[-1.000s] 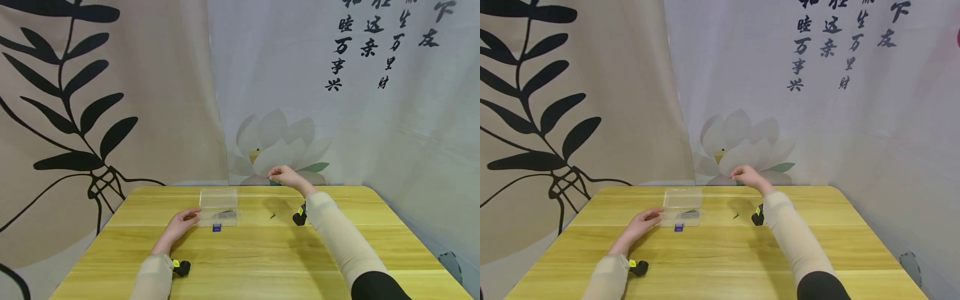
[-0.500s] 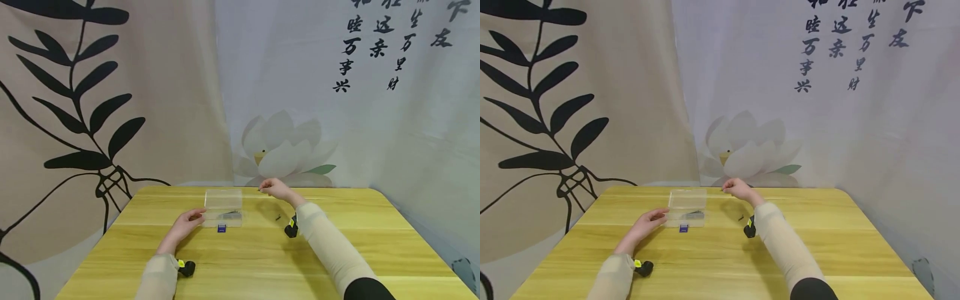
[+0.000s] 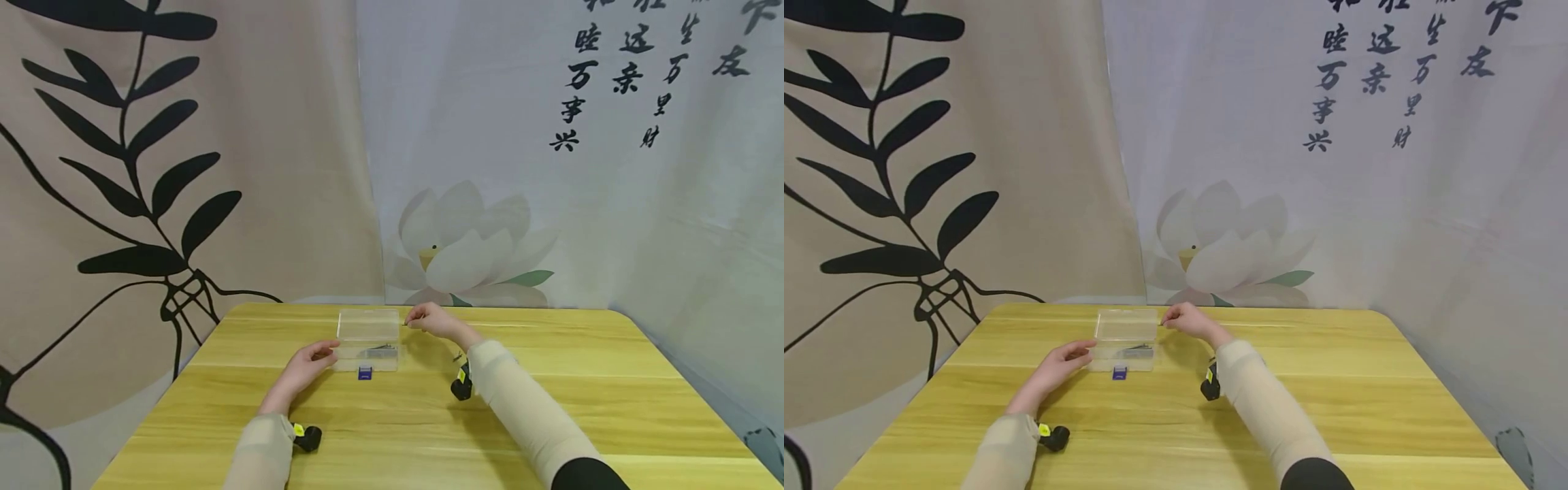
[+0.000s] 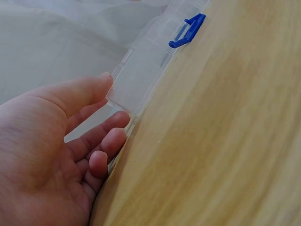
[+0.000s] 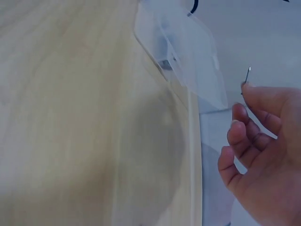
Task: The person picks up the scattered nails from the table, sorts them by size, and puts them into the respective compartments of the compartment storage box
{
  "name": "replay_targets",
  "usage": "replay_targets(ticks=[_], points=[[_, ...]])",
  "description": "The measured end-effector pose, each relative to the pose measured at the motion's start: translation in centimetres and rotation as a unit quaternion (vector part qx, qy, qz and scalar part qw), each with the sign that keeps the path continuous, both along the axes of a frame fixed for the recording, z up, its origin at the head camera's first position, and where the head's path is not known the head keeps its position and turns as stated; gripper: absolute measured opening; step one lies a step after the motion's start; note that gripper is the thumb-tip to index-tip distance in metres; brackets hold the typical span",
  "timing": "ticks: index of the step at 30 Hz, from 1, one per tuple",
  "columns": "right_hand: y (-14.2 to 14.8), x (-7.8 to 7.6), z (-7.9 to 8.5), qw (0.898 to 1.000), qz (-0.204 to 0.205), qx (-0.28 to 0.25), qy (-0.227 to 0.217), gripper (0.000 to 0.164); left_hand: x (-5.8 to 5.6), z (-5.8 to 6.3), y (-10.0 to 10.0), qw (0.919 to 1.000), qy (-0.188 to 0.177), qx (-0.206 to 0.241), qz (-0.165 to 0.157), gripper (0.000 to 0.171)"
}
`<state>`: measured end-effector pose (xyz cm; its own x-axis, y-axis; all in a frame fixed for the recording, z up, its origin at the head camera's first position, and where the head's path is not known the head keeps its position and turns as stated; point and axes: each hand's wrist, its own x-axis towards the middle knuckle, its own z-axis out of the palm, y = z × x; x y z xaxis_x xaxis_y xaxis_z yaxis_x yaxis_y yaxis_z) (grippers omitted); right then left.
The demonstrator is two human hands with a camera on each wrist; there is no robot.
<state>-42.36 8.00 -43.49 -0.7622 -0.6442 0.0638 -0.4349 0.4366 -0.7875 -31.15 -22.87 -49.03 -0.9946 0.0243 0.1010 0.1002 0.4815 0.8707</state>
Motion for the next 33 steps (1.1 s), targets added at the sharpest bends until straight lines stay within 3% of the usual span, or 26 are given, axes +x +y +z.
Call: replay_targets(ticks=[18, 24, 33], points=[[-3.6, 2.1, -1.0, 0.997, 0.062, 0.043, 0.030, 0.012, -0.2, -0.3, 0.0, 1.0000, -0.003, -0.002, 0.000, 0.036], [-4.2, 2.7, -1.0, 0.996, 0.052, 0.057, 0.048, 0.009, -0.2, -0.3, 0.0, 1.0000, -0.002, 0.002, 0.000, 0.036], [-4.6, 3.1, -1.1, 0.997, 0.038, 0.059, 0.036, 0.009, -0.3, -0.4, -0.2, 1.0000, 0.001, 0.001, 0.004, 0.036]])
